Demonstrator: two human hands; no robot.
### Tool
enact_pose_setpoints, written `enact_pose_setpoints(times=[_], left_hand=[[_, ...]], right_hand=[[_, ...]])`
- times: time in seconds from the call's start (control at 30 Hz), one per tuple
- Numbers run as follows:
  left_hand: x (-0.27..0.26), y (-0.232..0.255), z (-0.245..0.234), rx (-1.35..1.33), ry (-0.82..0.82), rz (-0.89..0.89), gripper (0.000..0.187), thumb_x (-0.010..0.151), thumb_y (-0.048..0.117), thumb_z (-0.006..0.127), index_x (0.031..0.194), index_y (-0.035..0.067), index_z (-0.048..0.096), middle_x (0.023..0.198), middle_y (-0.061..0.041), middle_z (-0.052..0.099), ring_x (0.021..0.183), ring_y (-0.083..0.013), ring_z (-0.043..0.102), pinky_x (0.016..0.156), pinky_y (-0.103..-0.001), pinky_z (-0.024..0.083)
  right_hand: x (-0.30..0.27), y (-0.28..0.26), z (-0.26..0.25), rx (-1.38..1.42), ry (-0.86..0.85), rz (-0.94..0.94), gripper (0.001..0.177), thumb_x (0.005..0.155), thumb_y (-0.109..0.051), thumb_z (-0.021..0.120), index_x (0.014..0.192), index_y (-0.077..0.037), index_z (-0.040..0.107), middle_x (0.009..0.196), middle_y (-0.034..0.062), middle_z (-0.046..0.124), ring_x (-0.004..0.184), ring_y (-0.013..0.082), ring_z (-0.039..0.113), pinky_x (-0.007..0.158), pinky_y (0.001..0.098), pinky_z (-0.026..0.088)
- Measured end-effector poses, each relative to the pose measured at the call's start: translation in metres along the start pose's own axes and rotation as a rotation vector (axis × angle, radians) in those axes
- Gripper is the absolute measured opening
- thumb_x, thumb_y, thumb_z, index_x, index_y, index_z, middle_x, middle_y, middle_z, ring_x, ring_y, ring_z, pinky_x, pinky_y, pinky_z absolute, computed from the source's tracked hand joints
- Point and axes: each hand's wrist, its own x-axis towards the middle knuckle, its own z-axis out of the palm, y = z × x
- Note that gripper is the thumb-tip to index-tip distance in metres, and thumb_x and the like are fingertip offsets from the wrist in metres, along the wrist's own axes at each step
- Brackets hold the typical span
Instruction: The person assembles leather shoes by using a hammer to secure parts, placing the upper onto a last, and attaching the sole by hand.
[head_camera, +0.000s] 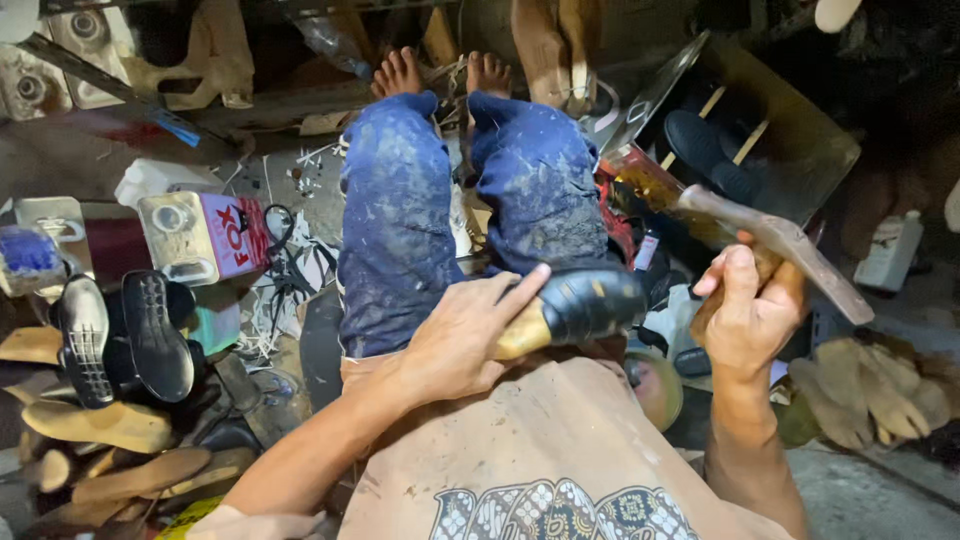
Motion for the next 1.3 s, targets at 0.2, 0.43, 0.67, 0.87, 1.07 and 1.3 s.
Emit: enact_pose_setpoints(times=[0.2, 0.43, 0.67, 0.87, 1.07, 1.3], left_hand=[[0.003, 0.009, 0.035, -1.337, 0.603, -0.622, 0.100, 0.077, 0.024, 0.077, 0.163, 0.020, 0.027, 0.127, -0.005, 0.066, 0.102, -0.0106, 0.063, 0.091, -0.027, 0.056], [-0.008, -0.007, 0.046, -1.212, 0.556, -0.514, 0.104, 0.081, 0.029, 0.077, 0.164, 0.010, 0.016, 0.145, -0.006, 0.058, 0.124, -0.0107, 0.058, 0.111, -0.029, 0.045], [-0.008, -0.014, 0.049, -1.285, 0.545, -0.496, 0.103, 0.081, 0.024, 0.078, 0.162, 0.004, 0.017, 0.148, -0.009, 0.055, 0.128, -0.0124, 0.055, 0.115, -0.031, 0.041], [-0.009, -0.016, 0.044, -1.270, 0.532, -0.492, 0.105, 0.081, 0.026, 0.079, 0.162, 0.005, 0.016, 0.145, -0.008, 0.057, 0.124, -0.0122, 0.057, 0.112, -0.030, 0.044], [-0.014, -0.010, 0.050, -1.295, 0.574, -0.465, 0.100, 0.083, 0.023, 0.077, 0.161, 0.002, 0.018, 0.151, -0.011, 0.051, 0.133, -0.0142, 0.051, 0.118, -0.032, 0.038], [-0.005, -0.015, 0.032, -1.215, 0.465, -0.537, 0.104, 0.081, 0.031, 0.077, 0.162, 0.008, 0.015, 0.146, -0.007, 0.057, 0.130, -0.0129, 0.056, 0.115, -0.030, 0.040]], right_hand=[[0.007, -0.011, 0.037, 0.019, -0.223, 0.106, 0.015, 0.111, -0.016, 0.050, 0.115, -0.001, 0.049, 0.088, 0.0100, 0.059, 0.064, 0.0149, 0.054, 0.062, 0.0235, 0.048], [0.056, -0.064, 0.083, -0.130, -0.299, -0.066, 0.022, 0.115, -0.024, 0.048, 0.123, -0.004, 0.047, 0.105, 0.0106, 0.056, 0.072, 0.0203, 0.063, 0.062, 0.0348, 0.063], [0.065, -0.078, 0.119, -0.349, -0.650, 0.135, 0.028, 0.112, -0.022, 0.049, 0.089, -0.006, 0.050, 0.061, 0.0045, 0.051, 0.048, 0.0141, 0.049, 0.047, 0.0276, 0.043], [0.086, -0.092, 0.137, -0.525, -0.639, 0.115, 0.050, 0.114, -0.030, 0.052, 0.069, -0.009, 0.058, 0.056, 0.0033, 0.055, 0.048, 0.0144, 0.052, 0.052, 0.0286, 0.044], [0.067, -0.101, 0.130, -0.604, -0.599, 0.210, 0.032, 0.110, -0.033, 0.055, 0.093, -0.007, 0.060, 0.067, 0.0028, 0.061, 0.051, 0.0156, 0.057, 0.049, 0.0302, 0.044], [0.040, -0.078, 0.116, -0.232, -0.275, -0.023, 0.032, 0.111, -0.033, 0.047, 0.098, -0.004, 0.047, 0.059, 0.0063, 0.047, 0.043, 0.0158, 0.047, 0.040, 0.0288, 0.038]])
